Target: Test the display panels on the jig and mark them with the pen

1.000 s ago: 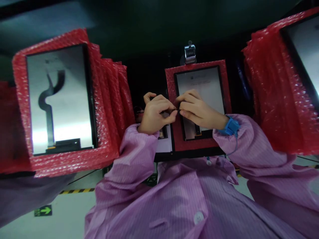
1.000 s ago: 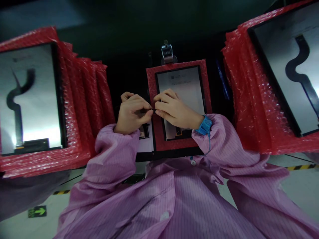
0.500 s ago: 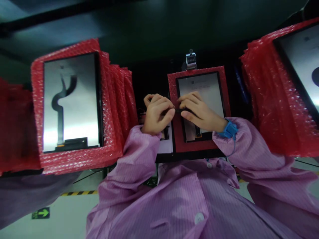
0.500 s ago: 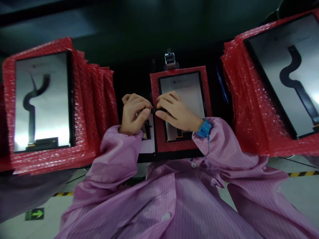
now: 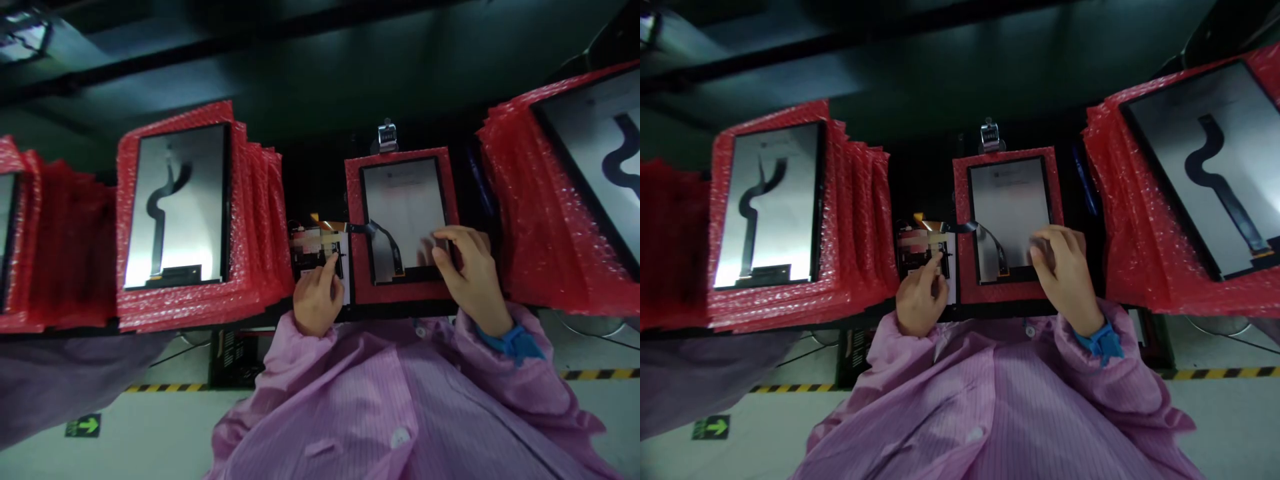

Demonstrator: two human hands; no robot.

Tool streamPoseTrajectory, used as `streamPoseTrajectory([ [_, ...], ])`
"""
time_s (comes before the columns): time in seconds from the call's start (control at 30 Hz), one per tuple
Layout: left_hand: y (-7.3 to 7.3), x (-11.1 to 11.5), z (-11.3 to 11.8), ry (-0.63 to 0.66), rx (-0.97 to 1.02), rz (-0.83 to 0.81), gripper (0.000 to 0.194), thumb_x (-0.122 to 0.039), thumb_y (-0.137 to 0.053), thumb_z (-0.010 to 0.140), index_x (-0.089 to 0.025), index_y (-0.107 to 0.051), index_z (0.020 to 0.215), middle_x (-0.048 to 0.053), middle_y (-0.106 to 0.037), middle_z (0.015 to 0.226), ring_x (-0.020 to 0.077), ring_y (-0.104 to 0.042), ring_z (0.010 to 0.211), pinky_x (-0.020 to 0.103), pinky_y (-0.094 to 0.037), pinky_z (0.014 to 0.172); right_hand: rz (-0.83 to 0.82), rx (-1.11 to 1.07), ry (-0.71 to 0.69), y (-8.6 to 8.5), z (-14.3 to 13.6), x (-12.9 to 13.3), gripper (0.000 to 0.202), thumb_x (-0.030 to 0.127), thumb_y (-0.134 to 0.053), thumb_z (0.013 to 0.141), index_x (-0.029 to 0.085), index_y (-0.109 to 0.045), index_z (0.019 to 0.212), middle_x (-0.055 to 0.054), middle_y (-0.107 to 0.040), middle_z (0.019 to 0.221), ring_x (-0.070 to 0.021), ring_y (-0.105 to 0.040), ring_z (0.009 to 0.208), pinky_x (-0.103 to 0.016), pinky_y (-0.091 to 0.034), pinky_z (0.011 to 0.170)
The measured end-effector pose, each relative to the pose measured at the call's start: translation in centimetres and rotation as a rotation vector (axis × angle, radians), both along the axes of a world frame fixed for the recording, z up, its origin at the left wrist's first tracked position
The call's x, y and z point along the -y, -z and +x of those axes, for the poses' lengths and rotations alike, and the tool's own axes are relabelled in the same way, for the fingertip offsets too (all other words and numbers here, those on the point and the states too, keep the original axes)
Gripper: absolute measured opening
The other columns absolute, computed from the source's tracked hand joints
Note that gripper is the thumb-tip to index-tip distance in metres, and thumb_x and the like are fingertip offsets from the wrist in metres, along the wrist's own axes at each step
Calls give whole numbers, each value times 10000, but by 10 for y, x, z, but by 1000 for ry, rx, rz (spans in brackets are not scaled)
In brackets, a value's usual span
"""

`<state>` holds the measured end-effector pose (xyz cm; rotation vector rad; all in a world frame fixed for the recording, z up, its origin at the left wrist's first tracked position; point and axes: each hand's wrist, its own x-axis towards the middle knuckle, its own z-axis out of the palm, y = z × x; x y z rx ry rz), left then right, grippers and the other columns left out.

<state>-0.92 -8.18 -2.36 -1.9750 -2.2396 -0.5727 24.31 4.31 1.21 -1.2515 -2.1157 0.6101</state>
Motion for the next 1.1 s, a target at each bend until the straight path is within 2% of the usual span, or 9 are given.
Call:
streamPoseTrajectory([
  [0.2, 3, 1, -1, 29, -132, -25, 397, -162, -448, 947, -200, -697, 1253, 44, -631, 729, 212, -594, 672, 349, -438, 702, 13, 14, 52, 10, 16, 21, 177, 285, -525, 984, 219, -598, 1130, -97, -649, 1174, -278, -585, 1145, -477, -449, 1000],
  [0.47, 8, 1, -1, 13, -85, -34, 412, -171, -456, 942, -189, -676, 1290, 53, -620, 757, 218, -585, 670, 365, -440, 710, 26, 35, 93, 17, 20, 28, 220, 295, -512, 986, 192, -593, 1163, -118, -651, 1179, -285, -590, 1135, -480, -461, 988],
  [0.7, 4, 0, 1, -17, -65, -20, 372, -194, -478, 945, -197, -691, 1250, 44, -643, 764, 204, -609, 671, 347, -459, 688, 3, 38, 124, 25, 13, 30, 294, 323, -517, 961, 190, -582, 1215, -151, -618, 1297, -337, -540, 1240, -567, -408, 1060],
  [0.8, -3, -3, 10, 25, 39, 74, 351, -234, -490, 960, -196, -670, 1260, 77, -690, 917, 220, -661, 813, 355, -525, 772, -30, -2, 155, 25, 8, 30, 311, 327, -537, 943, 201, -582, 1224, -142, -623, 1306, -331, -543, 1238, -567, -409, 1060],
  [0.87, -6, -8, 24, 104, 126, 143, 376, -238, -491, 966, -192, -618, 1316, 114, -700, 1121, 243, -671, 1011, 382, -545, 903, -54, -60, 204, 25, 5, 30, 291, 317, -550, 929, 212, -600, 1197, -122, -648, 1262, -314, -554, 1219, -550, -412, 1061],
  [0.93, -7, -13, 40, 205, 188, 144, 413, -234, -494, 969, -162, -562, 1370, 151, -674, 1262, 266, -642, 1153, 418, -532, 1001, -95, -136, 269, 25, 2, 29, 259, 315, -558, 915, 220, -623, 1147, -98, -672, 1203, -300, -559, 1198, -537, -410, 1063],
  [1.0, -5, -16, 54, 259, 203, 102, 411, -238, -508, 972, -125, -557, 1363, 182, -665, 1297, 290, -630, 1195, 448, -526, 1032, -164, -219, 333, 23, 0, 27, 255, 333, -569, 895, 222, -638, 1114, -85, -677, 1172, -292, -556, 1180, -529, -413, 1057],
  [1.1, -5, -16, 60, 252, 241, 64, 383, -250, -512, 978, -105, -579, 1326, 199, -667, 1305, 312, -629, 1217, 485, -517, 1052, -291, -379, 403, 14, -2, 29, 291, 386, -594, 871, 222, -629, 1109, -93, -659, 1187, -291, -558, 1161, -536, -420, 1053],
])
